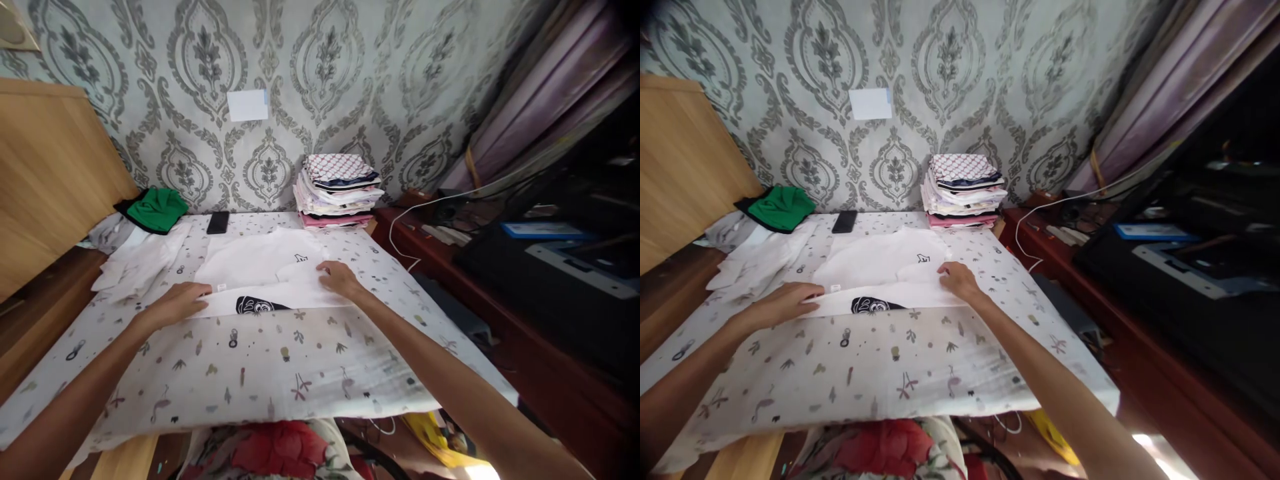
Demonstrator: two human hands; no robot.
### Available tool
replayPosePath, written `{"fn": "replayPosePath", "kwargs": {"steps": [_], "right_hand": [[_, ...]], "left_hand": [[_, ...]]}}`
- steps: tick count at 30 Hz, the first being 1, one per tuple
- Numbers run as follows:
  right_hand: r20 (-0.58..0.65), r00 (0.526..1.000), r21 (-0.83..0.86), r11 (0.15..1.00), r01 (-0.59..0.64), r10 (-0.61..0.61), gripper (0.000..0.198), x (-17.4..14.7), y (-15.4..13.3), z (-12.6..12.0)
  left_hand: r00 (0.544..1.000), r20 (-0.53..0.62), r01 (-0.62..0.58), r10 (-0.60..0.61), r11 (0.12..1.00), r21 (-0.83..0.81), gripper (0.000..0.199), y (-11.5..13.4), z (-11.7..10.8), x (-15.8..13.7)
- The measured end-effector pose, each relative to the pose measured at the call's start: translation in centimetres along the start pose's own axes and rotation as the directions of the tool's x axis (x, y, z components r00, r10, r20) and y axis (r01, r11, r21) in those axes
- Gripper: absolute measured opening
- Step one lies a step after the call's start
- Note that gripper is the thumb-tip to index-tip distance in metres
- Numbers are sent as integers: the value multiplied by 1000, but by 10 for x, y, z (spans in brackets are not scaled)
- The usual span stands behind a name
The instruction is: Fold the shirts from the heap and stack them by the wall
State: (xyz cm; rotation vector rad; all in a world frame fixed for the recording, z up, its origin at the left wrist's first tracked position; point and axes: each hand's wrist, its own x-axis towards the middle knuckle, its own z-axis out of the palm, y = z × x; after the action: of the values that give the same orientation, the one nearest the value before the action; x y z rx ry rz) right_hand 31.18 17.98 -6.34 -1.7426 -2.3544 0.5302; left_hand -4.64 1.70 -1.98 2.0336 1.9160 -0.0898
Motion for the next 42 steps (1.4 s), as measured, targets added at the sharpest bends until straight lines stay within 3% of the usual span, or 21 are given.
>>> {"fn": "replayPosePath", "kwargs": {"steps": [3, 6, 8, 11, 14, 16, 19, 20, 22, 24, 28, 31, 34, 37, 40, 42], "right_hand": [[7, 990, 163, 977, 137, -140, 21, -29, 14, -17], [80, 936, 428, 860, 280, -344, 17, -75, 26, -35], [235, 882, 512, 823, 244, -408, 19, -106, 32, -43], [459, 772, 528, 834, 161, -440, 19, -133, 40, -50], [562, 711, 542, 838, 71, -424, 28, -134, 43, -51], [530, 738, 569, 821, 55, -417, 38, -121, 38, -47], [248, 905, 499, 846, 187, -346, 40, -97, 21, -33], [148, 934, 433, 871, 233, -324, 39, -90, 13, -26], [88, 943, 303, 910, 283, -322, 47, -83, 0, -12], [151, 929, 229, 926, 300, -338, 52, -84, -9, -1], [265, 907, 206, 938, 278, -327, 21, -101, -11, 3], [306, 865, 251, 910, 330, -398, 11, -116, -12, -5], [354, 799, 288, 869, 402, -487, 18, -130, -16, -12], [446, 741, 284, 865, 415, -502, 26, -144, -19, -17], [517, 686, 361, 857, 367, -512, 22, -154, -17, -22], [561, 643, 458, 843, 282, -521, 22, -154, -13, -24]], "left_hand": [[994, -2, -111, 111, 992, -54, 22, 6, -11, -29], [987, 67, -137, 149, 978, -155, 18, 12, -12, -50], [976, 156, -117, 152, 971, -209, 14, 13, -9, -55], [953, 273, -57, 132, 962, -268, 12, 10, -6, -51], [969, 209, -76, 133, 963, -259, 16, 11, -5, -34], [984, 57, -151, 171, 954, -260, 24, 19, -1, -16], [955, -183, -279, 235, 919, -277, 37, 34, 17, 22], [941, -239, -298, 238, 919, -257, 40, 37, 26, 36], [935, -301, -248, 189, 953, -173, 45, 33, 43, 62], [935, -345, -119, 81, 989, -91, 45, 18, 55, 80], [870, -452, 208, -195, 978, -21, 45, -29, 54, 82], [822, -450, 384, -350, 923, -17, 50, -53, 41, 70], [825, -327, 450, -462, 886, -115, 46, -60, 29, 66], [829, -218, 481, -515, 856, -192, 30, -59, 22, 70], [835, -253, 424, -490, 863, -274, 18, -56, 20, 73], [820, -295, 351, -490, 839, -416, 16, -53, 20, 72]]}}
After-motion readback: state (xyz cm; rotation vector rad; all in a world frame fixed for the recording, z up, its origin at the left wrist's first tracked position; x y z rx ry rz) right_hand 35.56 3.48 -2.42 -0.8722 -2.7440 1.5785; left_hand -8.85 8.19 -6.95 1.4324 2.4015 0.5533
